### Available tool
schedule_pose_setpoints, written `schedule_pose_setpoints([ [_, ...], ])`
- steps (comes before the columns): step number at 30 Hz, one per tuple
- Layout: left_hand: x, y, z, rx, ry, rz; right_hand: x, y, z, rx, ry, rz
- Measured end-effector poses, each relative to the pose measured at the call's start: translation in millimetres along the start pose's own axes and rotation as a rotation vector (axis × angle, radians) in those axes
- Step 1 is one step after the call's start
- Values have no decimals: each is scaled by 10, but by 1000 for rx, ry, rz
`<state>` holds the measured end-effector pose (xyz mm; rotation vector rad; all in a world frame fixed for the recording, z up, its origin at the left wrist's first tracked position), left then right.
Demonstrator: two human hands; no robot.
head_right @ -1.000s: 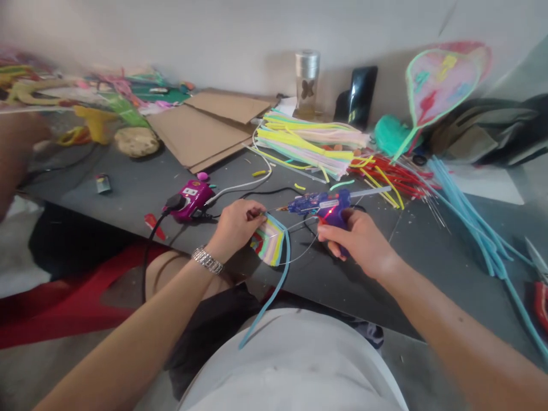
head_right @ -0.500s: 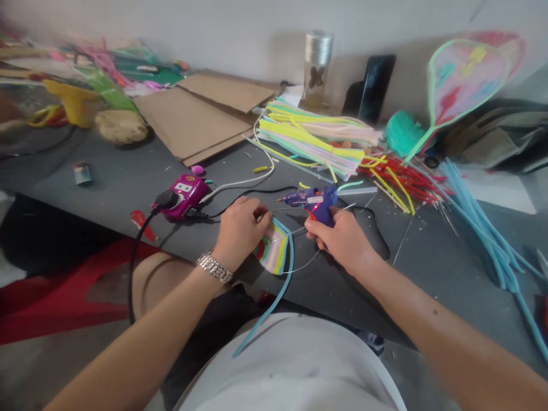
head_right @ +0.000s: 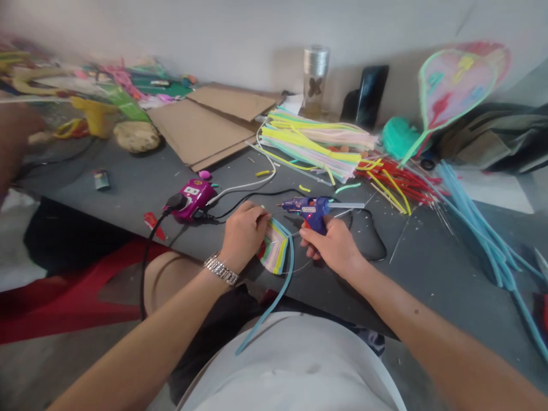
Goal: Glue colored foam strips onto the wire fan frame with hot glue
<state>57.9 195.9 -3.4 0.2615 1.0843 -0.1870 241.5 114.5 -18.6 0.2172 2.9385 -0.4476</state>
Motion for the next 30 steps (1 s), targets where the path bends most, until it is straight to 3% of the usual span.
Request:
schedule_pose_setpoints([
  [3, -39, 14, -35, -26, -79, -30, -25, -31, -97, -59, -76, -17],
  [8, -66, 101, -106, -111, -106, -105, -91, -49, -298, -222, -424, 19],
  [14, -48, 116, -132, -162, -126, -118, 23, -53, -361, -468, -646, 33],
  [21, -8, 62, -145, -101, -121, -71, 120, -74, -332, -572, -736, -35],
  [30, -20, 104, -183, -83, -205, -144, 218, -105, -467, -718, -853, -101],
])
Point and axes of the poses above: each hand's wrist, its own y-axis towards the middle knuckle, its own x-axis out of the palm, z = x × y, the point moved 7 cm from there along y, towards the middle knuckle, and after that the axes turned 5 degrees about -x, right-handed, at the moved point
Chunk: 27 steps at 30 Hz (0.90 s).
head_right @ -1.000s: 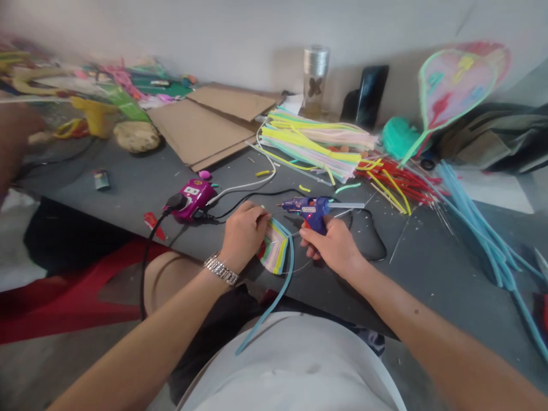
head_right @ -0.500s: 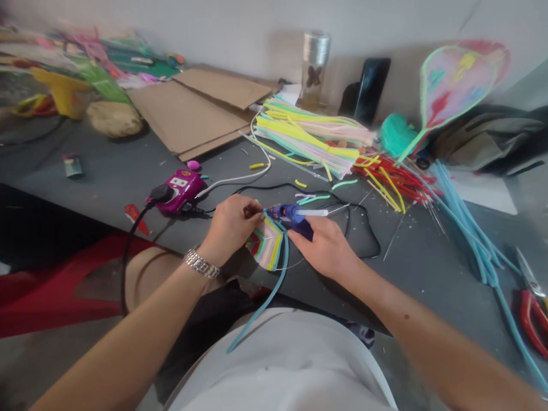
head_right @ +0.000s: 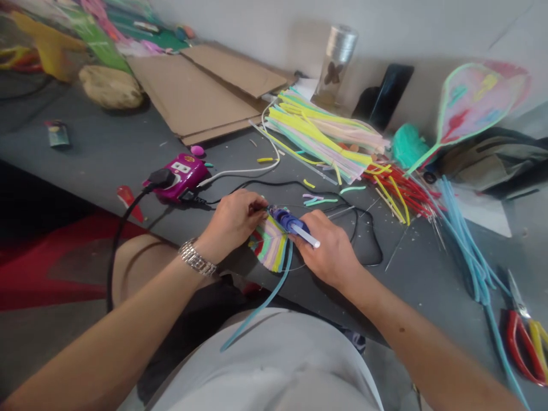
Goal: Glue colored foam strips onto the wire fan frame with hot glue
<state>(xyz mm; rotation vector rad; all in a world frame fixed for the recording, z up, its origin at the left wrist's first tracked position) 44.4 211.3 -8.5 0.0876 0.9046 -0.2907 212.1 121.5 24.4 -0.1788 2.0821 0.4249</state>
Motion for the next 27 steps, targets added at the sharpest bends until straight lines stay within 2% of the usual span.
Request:
schedule_pose_setpoints([
  [8, -27, -19, 42, 32, 15, 1, -41, -9, 7, -41, -26, 20],
  [16, -18, 4, 39, -3, 25, -32, -2, -11, 9, -100, -20, -41],
  [27, -51, 7, 18, -3, -11, -43, 10, -47, -51, -203, -288, -114],
])
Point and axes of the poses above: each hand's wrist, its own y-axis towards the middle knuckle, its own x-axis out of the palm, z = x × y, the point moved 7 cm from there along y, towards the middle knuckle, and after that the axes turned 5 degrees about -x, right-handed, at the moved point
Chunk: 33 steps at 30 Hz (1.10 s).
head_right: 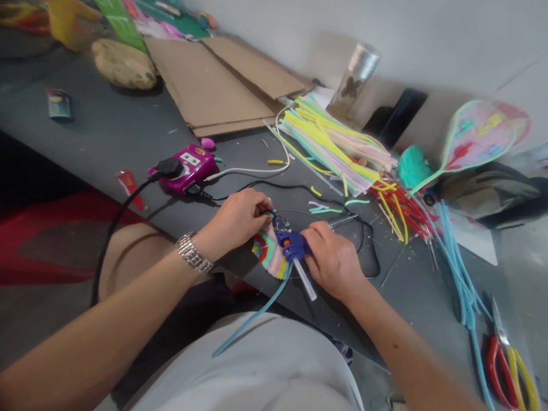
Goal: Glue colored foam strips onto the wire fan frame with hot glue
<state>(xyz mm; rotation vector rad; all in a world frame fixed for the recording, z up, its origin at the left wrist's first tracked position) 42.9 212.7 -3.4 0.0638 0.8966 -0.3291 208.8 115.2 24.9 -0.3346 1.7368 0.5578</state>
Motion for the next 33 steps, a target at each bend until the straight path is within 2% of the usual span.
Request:
schedule_pose_setpoints([
  [6, 1, -42, -2, 12, 39, 52, 3, 14, -19, -40, -118, -29],
  [12, 10, -19, -14, 48, 30, 13, 15, -11, -8, -45, -143, -16],
  [33, -10, -15, -22, 44, 16, 7, 30, 26, -5, -103, -214, -19],
])
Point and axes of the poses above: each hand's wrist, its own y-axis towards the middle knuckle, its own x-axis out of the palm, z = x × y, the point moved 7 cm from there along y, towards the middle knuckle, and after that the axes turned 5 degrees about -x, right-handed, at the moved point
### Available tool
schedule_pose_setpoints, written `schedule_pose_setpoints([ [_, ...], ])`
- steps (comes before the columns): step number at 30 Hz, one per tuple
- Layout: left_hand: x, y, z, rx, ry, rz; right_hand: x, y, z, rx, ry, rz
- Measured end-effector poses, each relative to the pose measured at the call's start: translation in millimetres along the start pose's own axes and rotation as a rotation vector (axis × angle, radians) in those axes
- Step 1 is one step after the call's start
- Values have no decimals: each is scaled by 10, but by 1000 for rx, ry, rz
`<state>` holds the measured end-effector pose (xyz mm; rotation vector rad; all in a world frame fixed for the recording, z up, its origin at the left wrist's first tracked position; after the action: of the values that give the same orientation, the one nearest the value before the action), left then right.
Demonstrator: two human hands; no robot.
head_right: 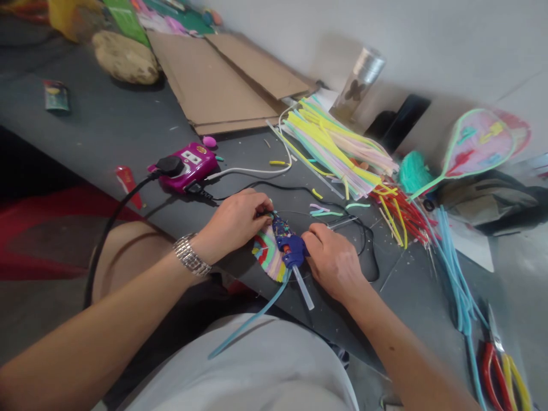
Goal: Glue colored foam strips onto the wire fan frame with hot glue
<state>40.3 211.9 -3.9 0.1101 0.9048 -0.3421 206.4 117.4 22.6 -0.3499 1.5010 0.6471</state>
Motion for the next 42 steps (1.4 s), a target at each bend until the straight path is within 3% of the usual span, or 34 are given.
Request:
schedule_pose_setpoints([
  [42, 18, -15, -28, 44, -11, 27, -56, 13, -32, -22, -129, 72],
])
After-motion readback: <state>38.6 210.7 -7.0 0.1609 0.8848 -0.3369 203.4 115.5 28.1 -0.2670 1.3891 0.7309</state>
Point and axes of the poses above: each hand's wrist, its own y-axis towards the middle knuckle, its own x-axis out of the palm, z = x × y, the point moved 7 cm from there along y, towards the middle knuckle, and after that the axes turned 5 degrees about -x, right-handed, at the moved point
